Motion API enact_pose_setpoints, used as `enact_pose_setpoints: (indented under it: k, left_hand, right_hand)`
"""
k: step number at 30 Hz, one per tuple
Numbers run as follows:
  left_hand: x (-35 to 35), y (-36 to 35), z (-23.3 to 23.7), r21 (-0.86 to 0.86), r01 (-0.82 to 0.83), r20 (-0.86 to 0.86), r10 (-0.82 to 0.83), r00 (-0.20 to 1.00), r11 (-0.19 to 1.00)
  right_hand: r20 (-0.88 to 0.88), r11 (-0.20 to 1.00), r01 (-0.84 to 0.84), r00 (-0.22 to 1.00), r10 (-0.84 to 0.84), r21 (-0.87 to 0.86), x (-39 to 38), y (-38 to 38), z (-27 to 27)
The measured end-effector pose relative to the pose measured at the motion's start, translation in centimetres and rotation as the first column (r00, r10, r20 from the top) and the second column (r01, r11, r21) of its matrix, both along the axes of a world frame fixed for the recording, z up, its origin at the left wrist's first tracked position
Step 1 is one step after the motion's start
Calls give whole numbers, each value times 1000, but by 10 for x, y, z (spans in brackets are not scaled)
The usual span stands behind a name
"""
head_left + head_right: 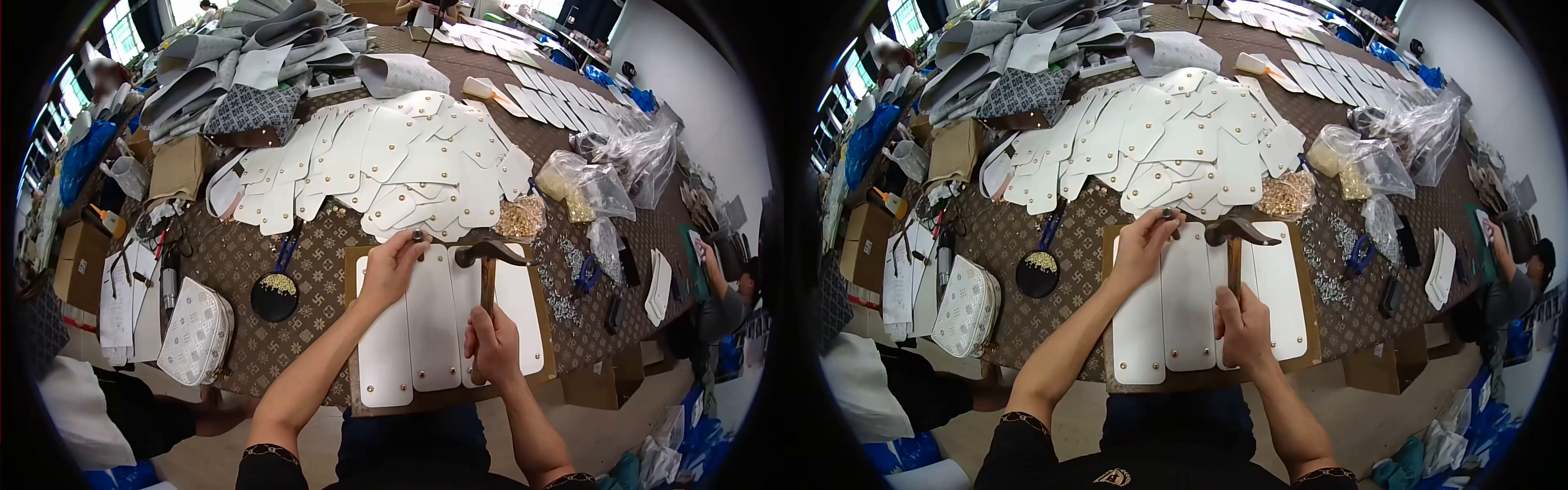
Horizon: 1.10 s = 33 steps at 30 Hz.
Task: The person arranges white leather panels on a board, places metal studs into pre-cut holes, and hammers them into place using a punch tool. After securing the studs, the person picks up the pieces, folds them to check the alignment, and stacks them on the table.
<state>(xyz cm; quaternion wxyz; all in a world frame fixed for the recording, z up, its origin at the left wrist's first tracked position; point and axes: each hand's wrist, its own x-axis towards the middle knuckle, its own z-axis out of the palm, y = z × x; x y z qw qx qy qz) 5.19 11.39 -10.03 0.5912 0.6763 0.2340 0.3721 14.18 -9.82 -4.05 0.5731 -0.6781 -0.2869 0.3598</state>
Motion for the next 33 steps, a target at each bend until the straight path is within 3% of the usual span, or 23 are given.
enact_pose_setpoints:
  k: [1, 3, 7, 10, 12, 14, 16, 17, 19, 20, 22, 23, 26, 28, 33]
  left_hand:
    - [4, -3, 3, -51, 26, 87, -22, 996, 998]
    - [14, -5, 8, -48, 68, 81, -64, 995, 996]
    - [31, -6, -1, -53, 144, 32, -142, 989, 988]
    - [35, -3, -9, -13, 153, 12, -153, 988, 988]
    - [34, -5, -9, 8, 146, -23, -146, 989, 989]
    - [32, -6, -9, 29, 142, -57, -140, 988, 989]
    - [33, -6, -9, 52, 143, -36, -141, 989, 988]
    - [33, -7, -9, 53, 141, -34, -140, 990, 989]
    - [34, -8, -8, 86, 103, -53, -99, 994, 991]
    - [34, -8, -5, 86, 100, -46, -96, 994, 991]
    - [27, -7, 1, 92, 111, -172, -94, 981, 990]
    - [34, 2, 7, 111, 93, -149, -76, 986, 990]
    - [33, -7, -7, 96, 106, -178, -87, 980, 990]
    - [41, -12, -6, 7, 115, 113, -115, 987, 993]
    - [53, -19, 1, -21, 171, 84, -169, 982, 985]
  right_hand:
    - [-1, 1000, 1, 1000, -1, 2, 1, -4, -5]
    - [-122, 998, 56, 991, -58, -18, 3, -10, -10]
    - [-175, 998, 67, 982, -68, -14, 7, -18, -14]
    - [-99, 999, 25, 995, -28, -39, 14, -18, 1]
    - [20, 999, -43, 999, 44, -26, 22, -15, 39]
    - [204, 976, -46, 979, 2, 211, 24, -10, 88]
    - [212, 827, -56, 974, -78, 560, 27, -2, 114]
    - [136, 720, 1, 982, -131, 694, 20, 13, 115]
    - [88, 931, 8, 995, -44, 365, 25, 22, 84]
    - [485, 994, -99, 867, 112, -53, 37, 28, 70]
    - [447, 926, -175, 836, 319, -334, 44, 28, 44]
    - [232, 930, -167, 940, 250, -326, 39, 18, 51]
    - [98, 995, -42, 994, 51, -90, 32, 0, 45]
    - [40, 997, 16, 999, -13, -72, 32, -9, 31]
    - [-92, 994, 73, 992, -81, -83, 37, -23, 0]
